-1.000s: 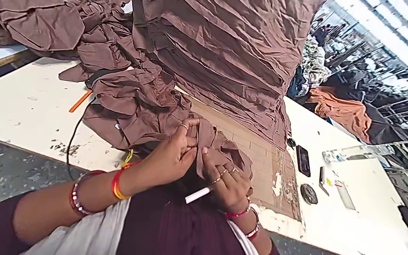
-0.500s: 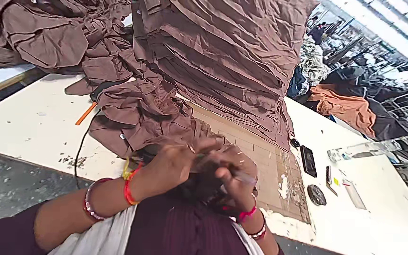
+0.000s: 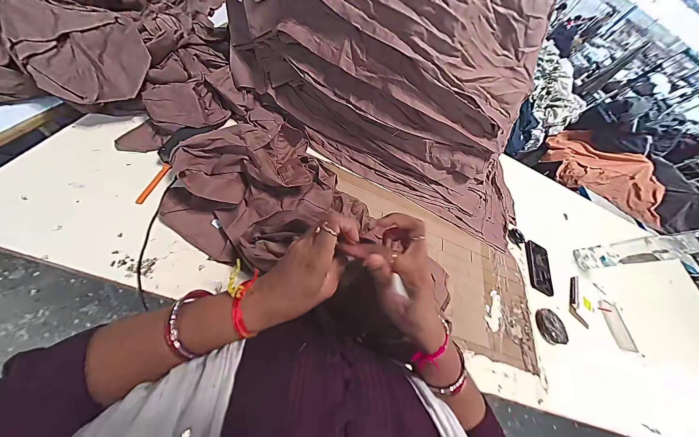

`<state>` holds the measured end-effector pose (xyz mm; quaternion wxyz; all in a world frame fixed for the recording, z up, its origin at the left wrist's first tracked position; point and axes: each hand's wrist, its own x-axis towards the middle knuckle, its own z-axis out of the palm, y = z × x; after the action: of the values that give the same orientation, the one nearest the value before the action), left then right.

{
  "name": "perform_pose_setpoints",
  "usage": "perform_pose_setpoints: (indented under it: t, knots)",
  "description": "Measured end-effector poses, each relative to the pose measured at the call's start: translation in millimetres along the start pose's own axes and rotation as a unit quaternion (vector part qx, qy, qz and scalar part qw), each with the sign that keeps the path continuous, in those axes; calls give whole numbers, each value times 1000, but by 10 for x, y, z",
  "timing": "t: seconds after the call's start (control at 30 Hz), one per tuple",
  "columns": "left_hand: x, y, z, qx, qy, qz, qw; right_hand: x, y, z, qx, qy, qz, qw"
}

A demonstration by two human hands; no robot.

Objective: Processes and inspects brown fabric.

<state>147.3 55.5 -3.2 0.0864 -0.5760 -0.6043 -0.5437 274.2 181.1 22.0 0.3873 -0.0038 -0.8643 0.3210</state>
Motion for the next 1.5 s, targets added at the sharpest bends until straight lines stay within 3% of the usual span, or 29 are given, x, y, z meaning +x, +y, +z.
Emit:
perform_pose_setpoints:
  t: [0.07, 0.1, 0.27, 0.43, 0.7, 0.8, 0.93, 1.0, 1.03, 1.1, 1.2, 1.3, 1.33, 1.4, 1.5]
  knots:
    - [28, 8, -17, -22, 39, -16, 999, -5, -34, -10, 15, 94, 21, 995]
    - [41, 7, -37, -25, 53, -12, 998, -1, -51, -59, 44, 103, 27, 993]
    - [8, -12, -76, -2, 67, 39, 997, -4, -155, -171, 275, 18, 42, 960]
    - [-10, -40, -96, 53, 72, 88, 992, -60, -127, -104, 209, 16, -9, 978]
    - [-30, -55, -85, 127, 63, 137, 980, -58, -31, -44, 136, 25, -1, 990]
    - [-52, -120, -25, 145, 61, 151, 976, 26, 64, 23, 152, 47, 67, 985]
    - [-44, -314, 148, 183, 59, 160, 968, 34, 214, 161, 305, 176, 180, 918]
    - [-14, -484, 214, 191, 57, 108, 974, -40, 282, 115, 232, 175, 101, 952]
    - [3, -571, 250, 178, 55, 47, 981, -76, 309, 81, 139, 158, 38, 977]
    - [75, -685, 290, 116, 36, -134, 984, -158, 316, 67, -44, 120, -69, 989]
    - [230, -873, 266, -27, -59, -415, 908, -295, 357, 156, -147, 9, -183, 972]
    - [213, -1110, 335, -128, -78, -543, 827, -404, 445, 235, -285, -31, -257, 923]
    - [224, -1128, 325, -141, -83, -561, 811, -412, 486, 266, -324, -22, -254, 911]
    - [253, -1124, 282, -165, -102, -574, 796, -404, 551, 305, -381, -16, -161, 910]
    - [336, -1082, 275, -232, -57, -604, 761, -268, 694, 195, -384, -77, -49, 919]
